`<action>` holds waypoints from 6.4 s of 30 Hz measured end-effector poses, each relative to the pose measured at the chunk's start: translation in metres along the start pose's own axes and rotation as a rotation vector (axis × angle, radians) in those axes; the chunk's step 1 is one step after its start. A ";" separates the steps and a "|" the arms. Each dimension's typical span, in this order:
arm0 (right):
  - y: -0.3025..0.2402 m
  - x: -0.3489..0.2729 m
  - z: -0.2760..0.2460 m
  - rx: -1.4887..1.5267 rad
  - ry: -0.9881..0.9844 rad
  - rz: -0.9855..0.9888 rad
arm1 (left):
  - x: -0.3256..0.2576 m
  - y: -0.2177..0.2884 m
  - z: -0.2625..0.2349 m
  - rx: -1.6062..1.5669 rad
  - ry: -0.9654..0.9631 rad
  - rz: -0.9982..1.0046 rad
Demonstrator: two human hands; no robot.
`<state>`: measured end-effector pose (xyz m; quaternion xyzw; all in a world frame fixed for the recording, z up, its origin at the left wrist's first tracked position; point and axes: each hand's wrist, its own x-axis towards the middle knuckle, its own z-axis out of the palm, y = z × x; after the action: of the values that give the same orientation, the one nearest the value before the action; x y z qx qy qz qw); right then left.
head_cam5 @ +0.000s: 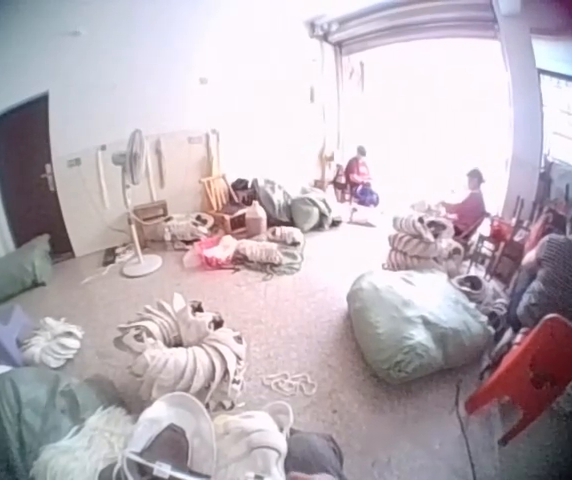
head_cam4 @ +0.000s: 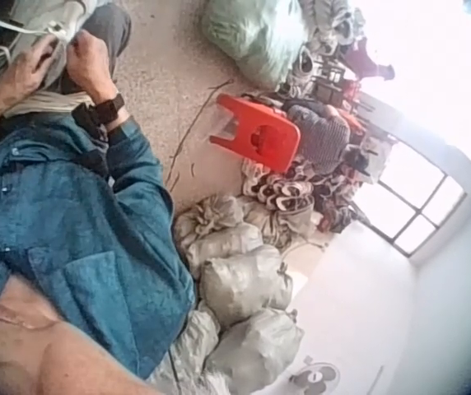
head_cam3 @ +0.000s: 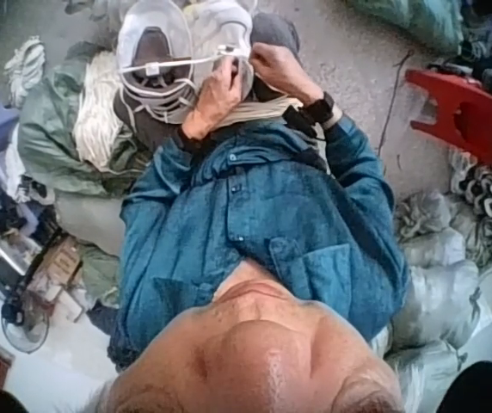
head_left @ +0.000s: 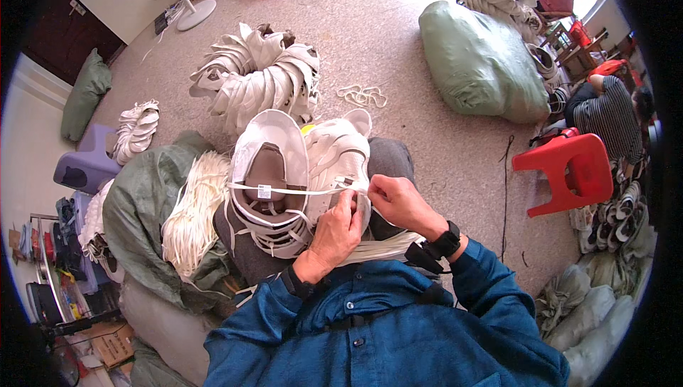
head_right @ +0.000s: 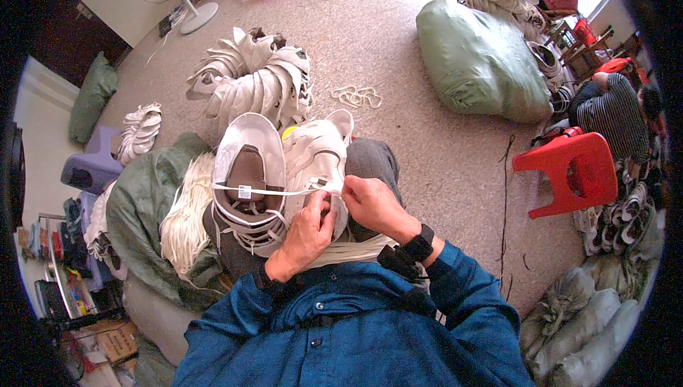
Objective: The recorder is lacing white sneakers while sitting in a large room with other workers.
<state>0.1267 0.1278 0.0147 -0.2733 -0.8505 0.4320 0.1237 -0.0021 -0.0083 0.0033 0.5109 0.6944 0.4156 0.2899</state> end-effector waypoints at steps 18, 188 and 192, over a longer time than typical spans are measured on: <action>0.000 -0.012 0.016 -0.005 0.122 0.024 | 0.006 -0.005 -0.006 -0.159 0.004 0.020; -0.008 -0.016 0.052 -0.051 0.113 0.044 | 0.042 -0.024 -0.062 0.066 0.138 0.065; -0.002 -0.019 0.045 -0.061 0.066 -0.044 | 0.034 -0.028 -0.047 0.436 0.147 0.235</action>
<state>0.1215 0.0856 -0.0104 -0.2723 -0.8646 0.3937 0.1525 -0.0647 0.0074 0.0023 0.6071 0.7226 0.3227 0.0715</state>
